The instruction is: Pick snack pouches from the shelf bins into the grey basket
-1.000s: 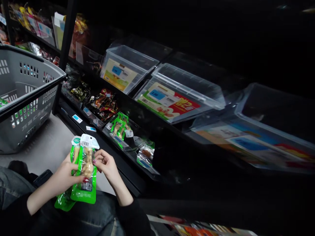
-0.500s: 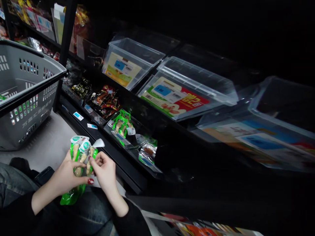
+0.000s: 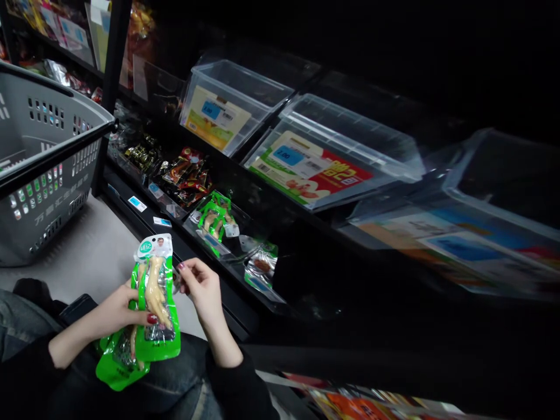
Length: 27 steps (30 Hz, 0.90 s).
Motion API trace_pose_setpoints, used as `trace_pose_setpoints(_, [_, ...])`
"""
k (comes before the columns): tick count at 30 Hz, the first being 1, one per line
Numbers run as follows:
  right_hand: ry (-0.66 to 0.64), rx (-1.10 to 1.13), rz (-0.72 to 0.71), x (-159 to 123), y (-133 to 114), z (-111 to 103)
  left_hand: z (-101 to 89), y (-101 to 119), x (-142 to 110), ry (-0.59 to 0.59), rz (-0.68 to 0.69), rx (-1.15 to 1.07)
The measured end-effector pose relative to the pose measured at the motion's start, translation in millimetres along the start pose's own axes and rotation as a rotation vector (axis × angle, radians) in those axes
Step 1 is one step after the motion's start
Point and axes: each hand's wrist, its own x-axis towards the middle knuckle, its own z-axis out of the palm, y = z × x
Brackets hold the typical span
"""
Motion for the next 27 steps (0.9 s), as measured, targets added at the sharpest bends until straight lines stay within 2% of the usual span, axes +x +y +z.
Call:
trace_pose_setpoints(3, [-0.101,-0.046,0.05,-3.2,1.9,5.3,-1.2,2.5,-0.9,-0.05,0.017,0.021])
trace_pose_setpoints(7, [-0.116,-0.136,0.043,-8.8,4.4,12.1,-0.4,-3.5,0.9,-0.04,0.023,0.057])
trace_pose_setpoints(12, [-0.135,-0.061,0.038,-7.9,5.3,11.4,0.1,-7.2,1.9,-0.032,0.025,0.072])
trace_pose_setpoints(15, [-0.156,0.063,0.056,-7.3,7.1,12.9,0.7,-3.6,0.6,0.002,0.01,0.062])
trace_pose_setpoints(19, [-0.177,0.425,0.186,-9.5,6.9,19.9,3.8,-2.3,-0.9,0.03,-0.03,-0.001])
trace_pose_setpoints(22, [-0.227,0.618,0.247,-12.0,4.5,26.4,8.0,-6.8,-0.5,0.092,-0.076,0.04])
trace_pose_setpoints(25, [-0.218,0.663,0.265,-13.8,5.5,32.9,13.0,-10.4,0.3,0.133,-0.097,0.119])
trace_pose_setpoints(27, [-0.198,0.636,0.275,-14.8,8.4,36.9,15.8,-10.5,0.4,0.129,-0.063,0.126])
